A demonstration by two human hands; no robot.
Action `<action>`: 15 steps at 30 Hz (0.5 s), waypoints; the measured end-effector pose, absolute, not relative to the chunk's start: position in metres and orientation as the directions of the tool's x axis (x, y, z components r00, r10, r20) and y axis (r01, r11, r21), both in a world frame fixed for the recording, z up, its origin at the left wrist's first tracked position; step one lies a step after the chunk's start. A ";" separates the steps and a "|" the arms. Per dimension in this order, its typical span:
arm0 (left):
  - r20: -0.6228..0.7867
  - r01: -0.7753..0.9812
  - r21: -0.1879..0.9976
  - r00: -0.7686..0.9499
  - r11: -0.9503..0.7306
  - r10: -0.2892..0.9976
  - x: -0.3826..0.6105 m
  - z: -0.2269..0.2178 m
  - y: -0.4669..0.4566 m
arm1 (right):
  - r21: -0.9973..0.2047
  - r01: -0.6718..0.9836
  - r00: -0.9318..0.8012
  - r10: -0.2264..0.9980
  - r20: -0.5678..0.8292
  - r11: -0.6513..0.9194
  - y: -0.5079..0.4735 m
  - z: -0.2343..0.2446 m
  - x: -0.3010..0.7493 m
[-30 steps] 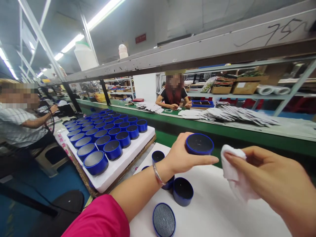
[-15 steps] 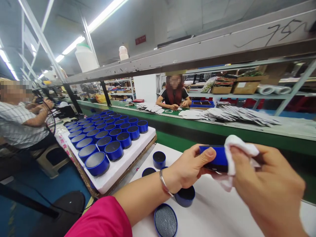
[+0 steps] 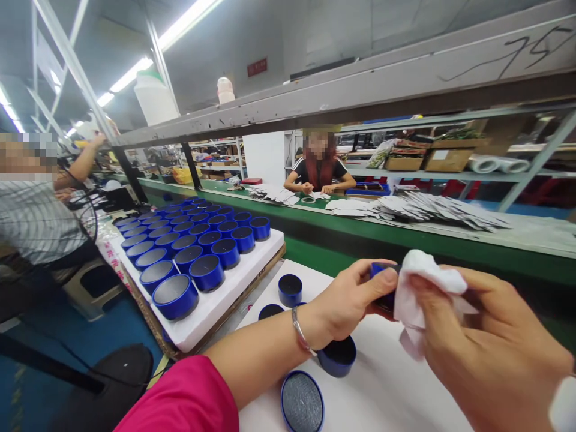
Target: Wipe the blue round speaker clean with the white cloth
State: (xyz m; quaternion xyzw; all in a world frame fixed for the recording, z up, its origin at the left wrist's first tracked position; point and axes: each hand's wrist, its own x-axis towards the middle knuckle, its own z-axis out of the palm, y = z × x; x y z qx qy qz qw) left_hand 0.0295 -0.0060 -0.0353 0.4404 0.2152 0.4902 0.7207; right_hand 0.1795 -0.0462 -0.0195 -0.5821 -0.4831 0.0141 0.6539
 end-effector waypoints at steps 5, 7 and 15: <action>0.140 -0.604 0.772 0.469 0.201 0.872 0.033 -0.036 -0.007 | -0.951 0.276 0.604 0.745 0.283 0.138 -0.035 -0.010 0.183; 0.132 -0.645 0.727 0.468 0.236 0.874 0.033 -0.033 -0.007 | -0.962 0.242 0.590 0.767 0.252 0.130 -0.034 -0.006 0.179; 0.098 -0.581 0.778 0.486 0.237 0.869 0.024 -0.032 0.001 | -0.975 0.195 0.589 0.782 0.204 0.108 -0.031 0.000 0.191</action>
